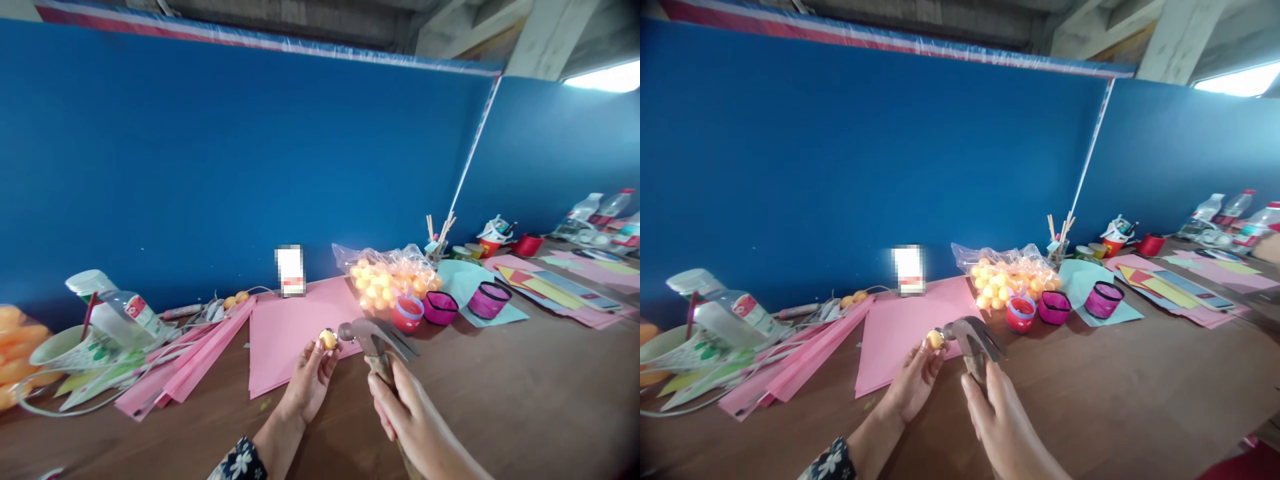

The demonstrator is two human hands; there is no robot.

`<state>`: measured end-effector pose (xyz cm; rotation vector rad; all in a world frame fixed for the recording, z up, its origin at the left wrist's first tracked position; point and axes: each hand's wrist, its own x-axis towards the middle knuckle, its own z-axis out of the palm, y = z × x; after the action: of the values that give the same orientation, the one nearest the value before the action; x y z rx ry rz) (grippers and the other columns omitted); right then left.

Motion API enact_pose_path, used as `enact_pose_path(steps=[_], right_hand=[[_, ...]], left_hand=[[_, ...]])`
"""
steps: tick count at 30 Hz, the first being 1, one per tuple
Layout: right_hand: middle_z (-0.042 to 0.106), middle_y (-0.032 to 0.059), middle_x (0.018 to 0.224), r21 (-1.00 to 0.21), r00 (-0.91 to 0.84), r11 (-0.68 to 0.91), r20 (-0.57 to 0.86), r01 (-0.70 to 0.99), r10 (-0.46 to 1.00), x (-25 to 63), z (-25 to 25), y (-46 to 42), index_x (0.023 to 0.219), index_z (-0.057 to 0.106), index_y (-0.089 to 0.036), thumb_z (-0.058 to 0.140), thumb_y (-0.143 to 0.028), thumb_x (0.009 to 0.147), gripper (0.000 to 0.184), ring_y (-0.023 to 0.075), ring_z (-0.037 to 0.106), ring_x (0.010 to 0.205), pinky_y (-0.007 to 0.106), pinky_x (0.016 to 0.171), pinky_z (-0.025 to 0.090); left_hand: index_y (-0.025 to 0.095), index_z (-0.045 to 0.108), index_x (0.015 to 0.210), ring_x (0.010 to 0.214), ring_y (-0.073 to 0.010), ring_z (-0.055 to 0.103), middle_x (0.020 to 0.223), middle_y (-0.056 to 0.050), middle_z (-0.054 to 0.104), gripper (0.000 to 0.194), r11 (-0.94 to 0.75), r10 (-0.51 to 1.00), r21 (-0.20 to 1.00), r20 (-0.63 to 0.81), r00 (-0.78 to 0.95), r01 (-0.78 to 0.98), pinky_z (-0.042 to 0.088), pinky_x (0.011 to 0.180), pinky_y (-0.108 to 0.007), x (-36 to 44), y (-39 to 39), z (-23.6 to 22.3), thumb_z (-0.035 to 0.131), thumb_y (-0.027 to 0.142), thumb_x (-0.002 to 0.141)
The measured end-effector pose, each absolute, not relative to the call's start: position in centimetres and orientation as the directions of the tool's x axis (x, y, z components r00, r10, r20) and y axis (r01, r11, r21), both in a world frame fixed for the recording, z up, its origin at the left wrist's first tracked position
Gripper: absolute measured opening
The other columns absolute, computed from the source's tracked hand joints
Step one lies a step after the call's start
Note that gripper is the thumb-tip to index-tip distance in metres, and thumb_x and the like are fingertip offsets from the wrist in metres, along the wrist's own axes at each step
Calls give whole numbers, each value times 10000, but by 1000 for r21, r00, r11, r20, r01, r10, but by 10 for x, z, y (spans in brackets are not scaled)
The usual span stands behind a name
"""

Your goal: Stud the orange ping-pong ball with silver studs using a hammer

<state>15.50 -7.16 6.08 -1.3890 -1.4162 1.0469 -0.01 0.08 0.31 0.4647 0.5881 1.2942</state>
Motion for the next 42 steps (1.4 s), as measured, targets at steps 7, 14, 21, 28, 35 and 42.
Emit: enact_pose_path(steps=[7, 14, 21, 28, 35, 42], right_hand=[[428, -68, 521, -961, -26, 40, 34, 275, 999, 156, 60, -69, 1022, 485, -172, 426, -490, 837, 372, 94, 419, 411, 220, 430, 411], [440, -64, 543, -966, -35, 16, 7, 259, 999, 154, 56, -70, 1029, 479, -168, 450, -500, 817, 394, 88, 411, 393, 221, 404, 403], [443, -61, 550, -963, -16, 18, 14, 269, 1000, 153, 54, -70, 1052, 471, -173, 454, -509, 815, 412, 100, 425, 413, 233, 427, 412], [429, -66, 537, -961, -1, 27, 28, 275, 1000, 153, 52, -69, 1030, 476, -174, 438, -506, 826, 392, 100, 427, 416, 230, 437, 416], [440, -64, 530, -959, -17, 19, 15, 282, 1000, 153, 51, -67, 991, 488, -175, 446, -518, 813, 389, 95, 420, 392, 224, 404, 401], [447, -60, 539, -961, 14, 32, 38, 274, 999, 154, 53, -69, 947, 493, -181, 466, -501, 811, 348, 96, 429, 414, 225, 427, 407]], left_hand=[[181, 630, 1004, 832, -108, 623, 935, -44, 674, 230, 233, 973, 549, -123, 197, -803, 491, 784, -207, 0, 1, 2, 599, 227, 781], [160, 643, 965, 936, -160, 615, 1004, -60, 672, 224, 234, 972, 596, -136, 190, -768, 470, 871, -257, -1, 0, 3, 636, 208, 746], [153, 653, 866, 808, -130, 636, 874, -48, 686, 166, 229, 973, 555, -163, 166, -800, 495, 792, -241, -1, 3, -4, 661, 238, 723], [202, 615, 1044, 911, -138, 624, 998, -40, 670, 290, 220, 975, 552, -139, 170, -804, 473, 866, -246, 0, 3, -1, 624, 189, 755], [147, 639, 935, 956, -181, 615, 980, -76, 677, 199, 243, 970, 587, -154, 188, -772, 471, 866, -262, -1, 2, 1, 633, 214, 748], [149, 646, 915, 843, -134, 636, 942, -71, 687, 179, 251, 968, 571, -160, 194, -782, 496, 792, -220, -1, 2, 1, 638, 198, 743]])
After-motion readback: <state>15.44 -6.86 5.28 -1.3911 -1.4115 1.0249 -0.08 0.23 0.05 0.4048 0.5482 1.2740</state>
